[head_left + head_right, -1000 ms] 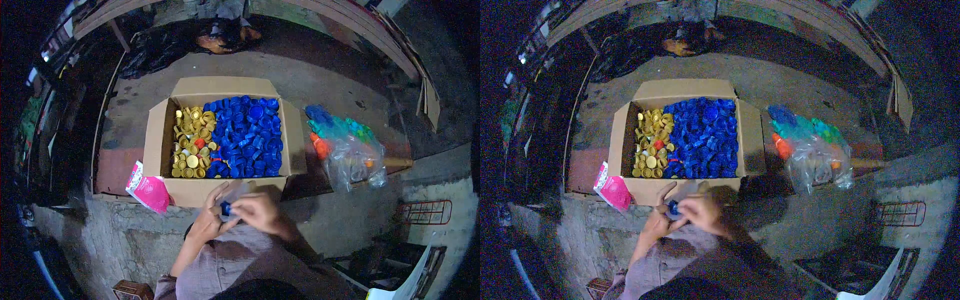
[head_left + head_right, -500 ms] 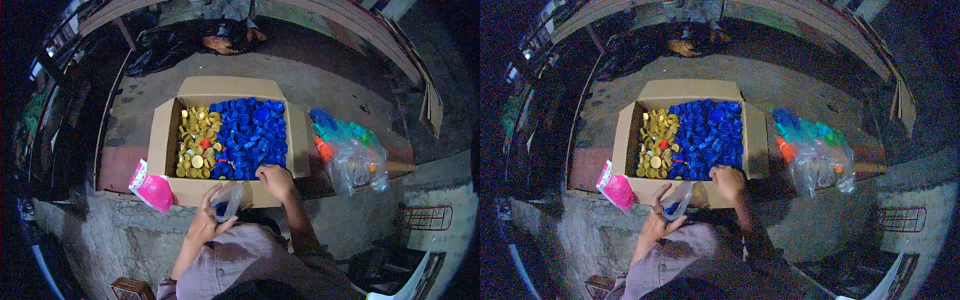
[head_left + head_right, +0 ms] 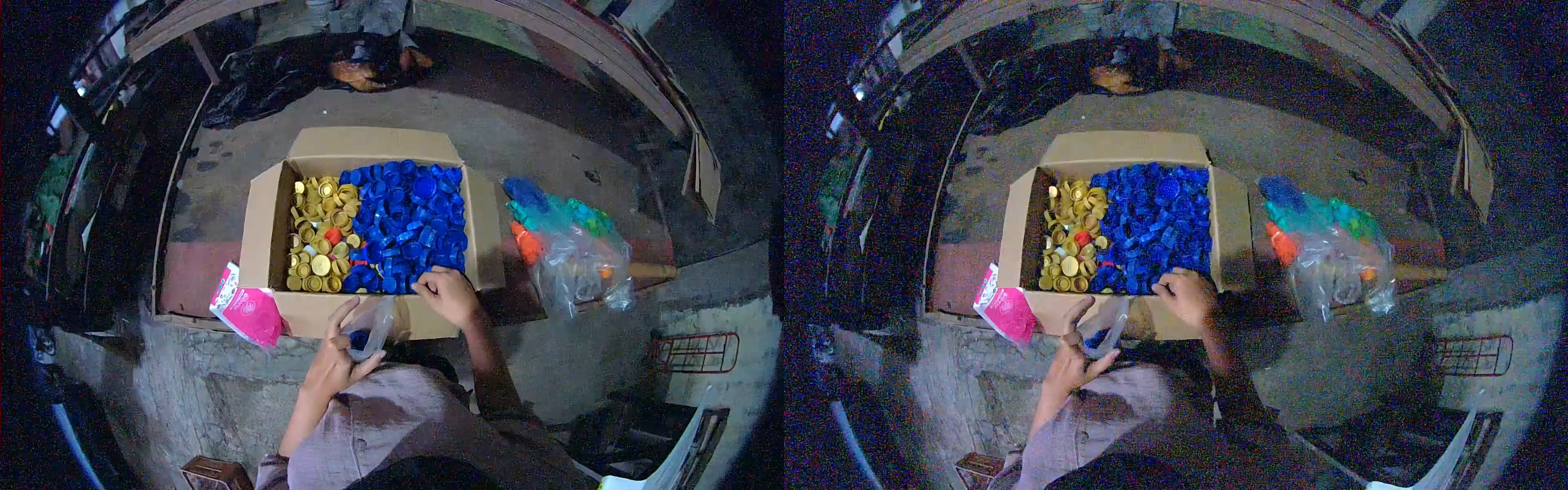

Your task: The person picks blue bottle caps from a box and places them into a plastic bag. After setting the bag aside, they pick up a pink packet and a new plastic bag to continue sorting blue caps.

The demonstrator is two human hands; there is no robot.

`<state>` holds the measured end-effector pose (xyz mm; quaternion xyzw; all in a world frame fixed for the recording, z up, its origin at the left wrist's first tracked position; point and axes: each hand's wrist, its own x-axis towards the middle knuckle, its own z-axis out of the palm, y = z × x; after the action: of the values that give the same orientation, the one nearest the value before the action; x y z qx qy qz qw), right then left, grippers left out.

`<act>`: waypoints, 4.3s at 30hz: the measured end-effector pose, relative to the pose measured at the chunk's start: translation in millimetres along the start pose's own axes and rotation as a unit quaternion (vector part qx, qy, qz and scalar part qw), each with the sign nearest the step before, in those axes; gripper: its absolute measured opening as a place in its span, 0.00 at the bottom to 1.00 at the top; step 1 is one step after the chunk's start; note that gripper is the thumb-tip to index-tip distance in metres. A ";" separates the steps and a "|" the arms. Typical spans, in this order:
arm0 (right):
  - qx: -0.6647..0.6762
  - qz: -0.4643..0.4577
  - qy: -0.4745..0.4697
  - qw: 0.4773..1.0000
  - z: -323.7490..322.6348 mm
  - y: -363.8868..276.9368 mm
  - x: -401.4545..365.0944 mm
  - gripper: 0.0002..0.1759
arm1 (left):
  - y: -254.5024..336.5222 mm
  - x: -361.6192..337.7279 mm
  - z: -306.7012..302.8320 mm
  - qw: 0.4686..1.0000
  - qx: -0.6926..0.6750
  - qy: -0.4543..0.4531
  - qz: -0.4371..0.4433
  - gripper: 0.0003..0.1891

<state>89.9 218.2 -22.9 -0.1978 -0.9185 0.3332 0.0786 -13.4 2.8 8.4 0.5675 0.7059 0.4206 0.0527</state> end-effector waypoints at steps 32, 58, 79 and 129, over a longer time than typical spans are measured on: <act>-0.092 0.099 0.043 0.990 13.7 -43.4 19.0 0.14 | -6.8 -13.5 0.4 0.999 -0.011 -0.004 -0.040 0.25; -0.127 -0.261 0.011 0.957 47.3 -44.5 64.4 0.09 | 5.7 -25.4 -0.3 0.998 -0.001 0.026 -0.060 0.27; 0.104 -0.098 -0.073 0.987 8.8 -98.7 4.1 0.06 | 4.1 -31.2 -4.8 0.996 0.041 0.031 -0.066 0.27; 0.374 -0.222 0.070 0.898 -41.4 -44.0 37.2 0.26 | 12.1 -34.1 -9.8 0.993 0.021 0.069 -0.097 0.32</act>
<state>53.9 227.0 37.6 0.0324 -0.7385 0.6113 0.2825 2.3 -31.2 8.8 0.4671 0.7683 0.4364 0.0323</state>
